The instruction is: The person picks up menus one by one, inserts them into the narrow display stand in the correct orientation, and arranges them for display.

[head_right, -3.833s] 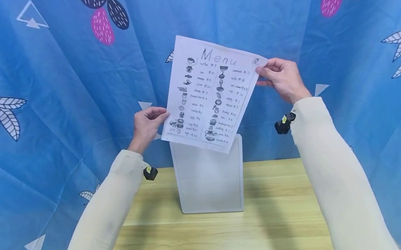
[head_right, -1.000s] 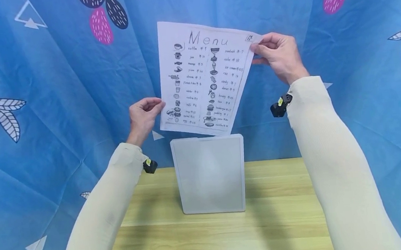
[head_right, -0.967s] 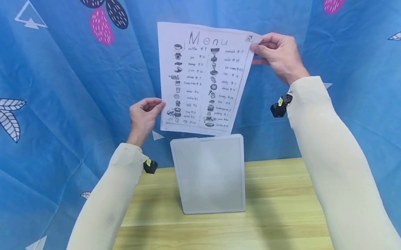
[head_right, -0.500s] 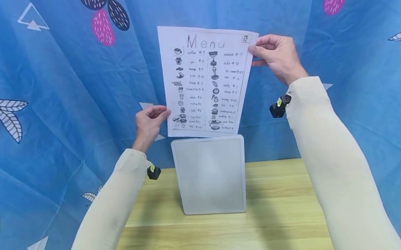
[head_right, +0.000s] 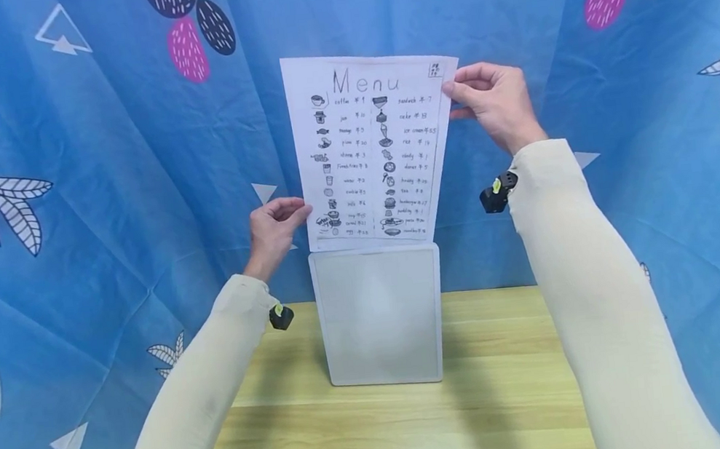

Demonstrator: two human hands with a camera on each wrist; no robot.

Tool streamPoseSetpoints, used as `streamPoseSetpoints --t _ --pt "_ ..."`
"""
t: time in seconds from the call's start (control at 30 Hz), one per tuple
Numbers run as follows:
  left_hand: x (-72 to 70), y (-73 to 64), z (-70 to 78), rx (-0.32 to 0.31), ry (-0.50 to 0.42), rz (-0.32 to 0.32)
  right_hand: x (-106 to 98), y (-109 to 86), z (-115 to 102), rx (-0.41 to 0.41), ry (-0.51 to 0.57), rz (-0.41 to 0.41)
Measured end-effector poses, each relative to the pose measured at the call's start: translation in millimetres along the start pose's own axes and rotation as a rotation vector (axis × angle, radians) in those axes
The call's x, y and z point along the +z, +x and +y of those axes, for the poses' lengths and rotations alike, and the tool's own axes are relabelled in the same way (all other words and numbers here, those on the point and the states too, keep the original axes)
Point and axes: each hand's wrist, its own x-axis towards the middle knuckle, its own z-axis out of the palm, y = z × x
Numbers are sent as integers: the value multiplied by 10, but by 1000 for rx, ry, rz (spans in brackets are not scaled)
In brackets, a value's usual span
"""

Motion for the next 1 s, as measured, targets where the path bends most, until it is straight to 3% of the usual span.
streamPoseSetpoints --t 0.5,1.0 --pt "32 -49 -11 20 -37 9 25 -13 -1 -34 -33 13" --pt "1 -74 18 -1 -36 -21 78 -60 -44 4 -98 54"
